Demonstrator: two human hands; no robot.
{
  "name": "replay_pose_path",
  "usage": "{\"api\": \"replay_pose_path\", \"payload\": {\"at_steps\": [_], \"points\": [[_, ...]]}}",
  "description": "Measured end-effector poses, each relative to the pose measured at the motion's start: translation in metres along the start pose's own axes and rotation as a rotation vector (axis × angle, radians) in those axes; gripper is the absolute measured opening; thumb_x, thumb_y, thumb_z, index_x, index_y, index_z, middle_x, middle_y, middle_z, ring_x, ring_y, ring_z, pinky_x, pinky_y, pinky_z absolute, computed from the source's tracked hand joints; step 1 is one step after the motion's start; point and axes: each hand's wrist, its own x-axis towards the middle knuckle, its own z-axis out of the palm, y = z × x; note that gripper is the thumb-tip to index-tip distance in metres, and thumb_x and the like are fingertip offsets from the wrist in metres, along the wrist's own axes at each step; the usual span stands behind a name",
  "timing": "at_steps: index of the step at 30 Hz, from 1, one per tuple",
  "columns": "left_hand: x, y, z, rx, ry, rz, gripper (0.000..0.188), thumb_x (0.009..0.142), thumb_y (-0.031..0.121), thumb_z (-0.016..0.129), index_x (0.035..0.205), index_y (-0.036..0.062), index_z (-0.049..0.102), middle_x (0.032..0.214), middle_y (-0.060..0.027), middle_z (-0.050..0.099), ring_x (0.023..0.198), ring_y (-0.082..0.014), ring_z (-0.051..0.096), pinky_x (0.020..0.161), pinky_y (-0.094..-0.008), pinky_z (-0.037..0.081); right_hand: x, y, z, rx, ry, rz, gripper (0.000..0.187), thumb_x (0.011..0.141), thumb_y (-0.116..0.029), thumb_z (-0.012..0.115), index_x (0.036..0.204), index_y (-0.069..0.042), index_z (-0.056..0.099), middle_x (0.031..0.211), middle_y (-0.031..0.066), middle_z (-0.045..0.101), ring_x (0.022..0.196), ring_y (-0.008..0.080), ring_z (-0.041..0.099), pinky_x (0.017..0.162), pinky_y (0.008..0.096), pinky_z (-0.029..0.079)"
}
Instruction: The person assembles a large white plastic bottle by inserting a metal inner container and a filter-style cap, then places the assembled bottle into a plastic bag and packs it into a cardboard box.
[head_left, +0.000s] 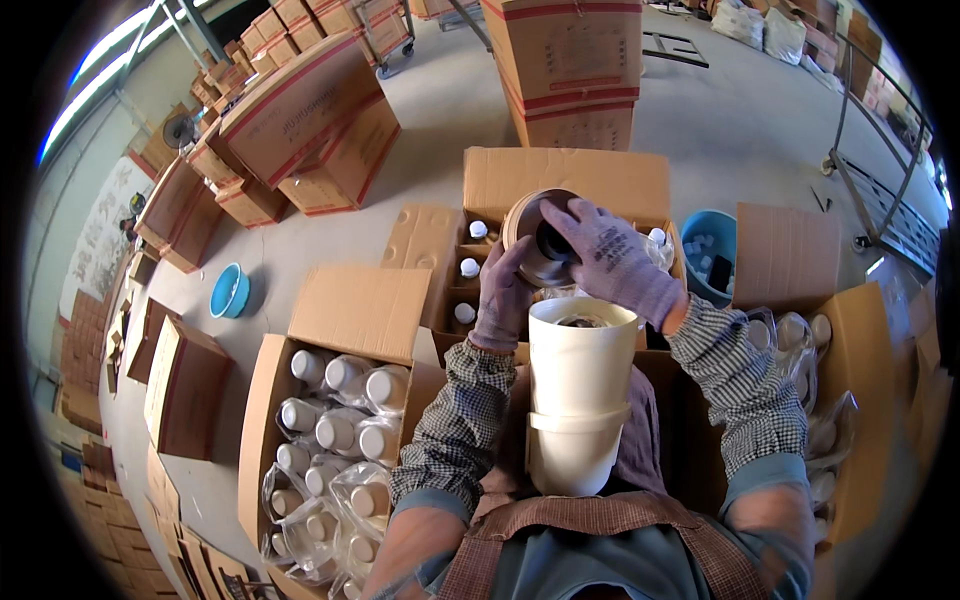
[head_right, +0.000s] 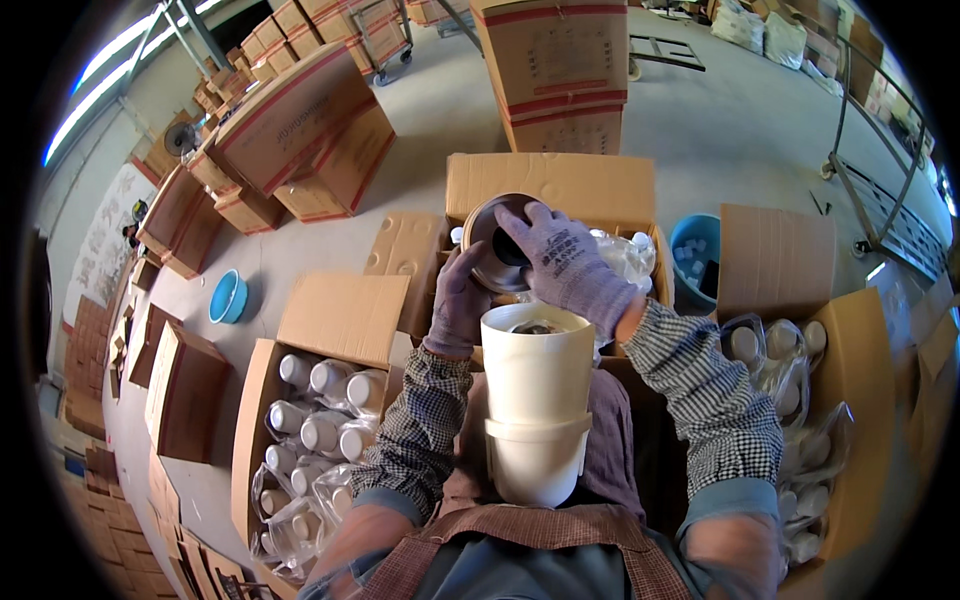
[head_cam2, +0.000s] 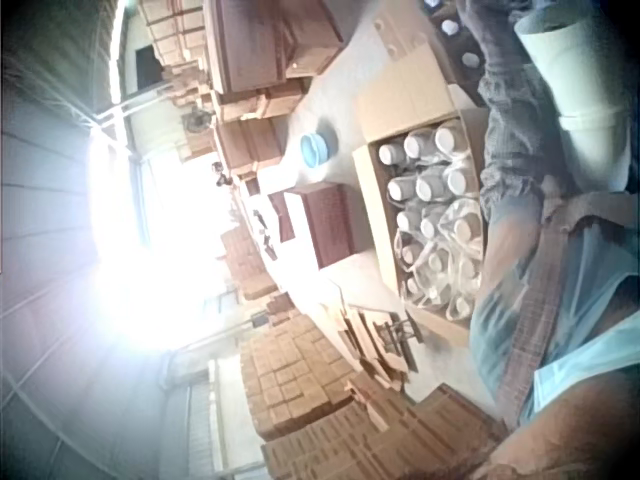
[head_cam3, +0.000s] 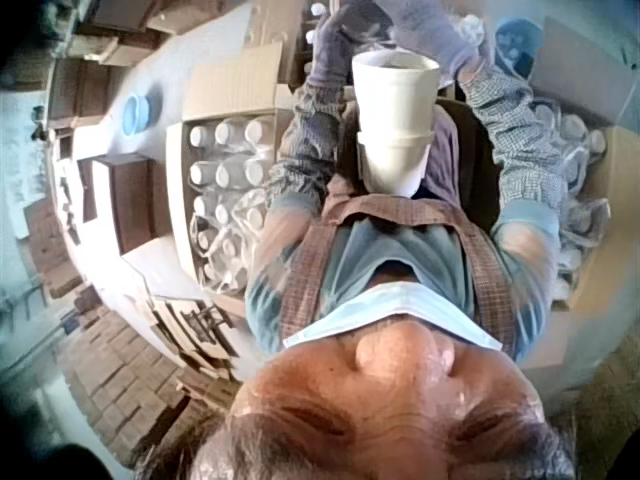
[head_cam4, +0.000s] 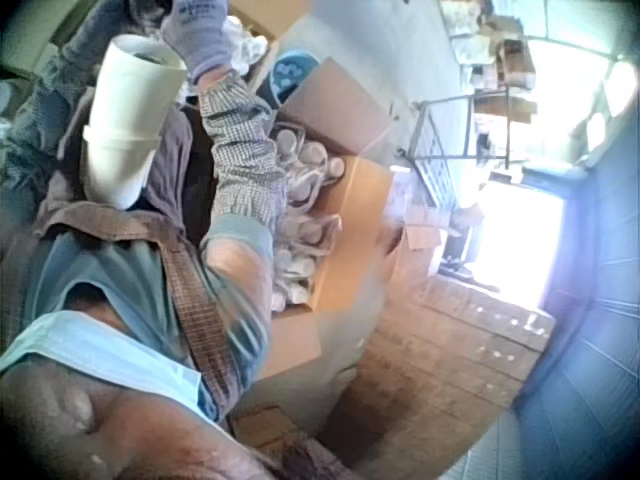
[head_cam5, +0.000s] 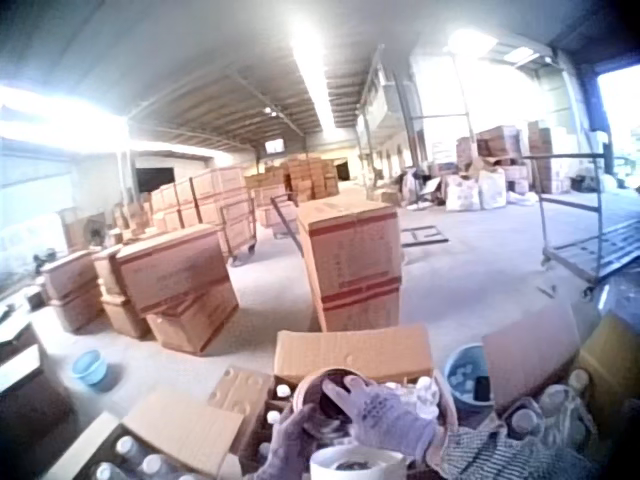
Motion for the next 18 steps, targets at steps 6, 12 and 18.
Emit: {"api": "replay_pose_path", "payload": {"at_steps": [6,12,18], "points": [[0.029,0.067,0.034,-0.493,0.212,-0.366,0.041,0.091,0.008,0.072,0.127,-0.004,0.056,0.116,-0.0119,0.066,0.1,-0.0167,0.066,0.086,-0.0304,0.056,0.01,0.018,0.014,0.377,0.022,0.396,0.057,0.092,-0.048,0.067,0.119,0.001,0.062,0.083,0.0255,0.069,0.08,0.0421,0.071,0.074,0.0463,0.056],[0.035,0.063,0.023,-0.52,0.156,-0.438,0.044,0.093,0.01,0.071,0.13,-0.0048,0.053,0.117,-0.0111,0.067,0.103,-0.0158,0.065,0.092,-0.0286,0.053,0.01,0.005,-0.013,0.098,0.35,-0.064,0.052,0.087,-0.04,0.073,0.12,-0.001,0.064,0.095,0.0222,0.069,0.082,0.0454,0.068,0.071,0.0478,0.055],[0.035,0.073,0.027,-0.414,0.099,-0.331,0.044,0.094,0.013,0.07,0.131,-0.0048,0.052,0.118,-0.0118,0.066,0.104,-0.0167,0.065,0.093,-0.0294,0.053,0.005,0.04,0.031,-0.027,0.044,0.025,0.067,0.082,-0.024,0.076,0.139,-0.006,0.047,0.101,0.0224,0.063,0.087,0.0373,0.068,0.072,0.0432,0.056]]}}
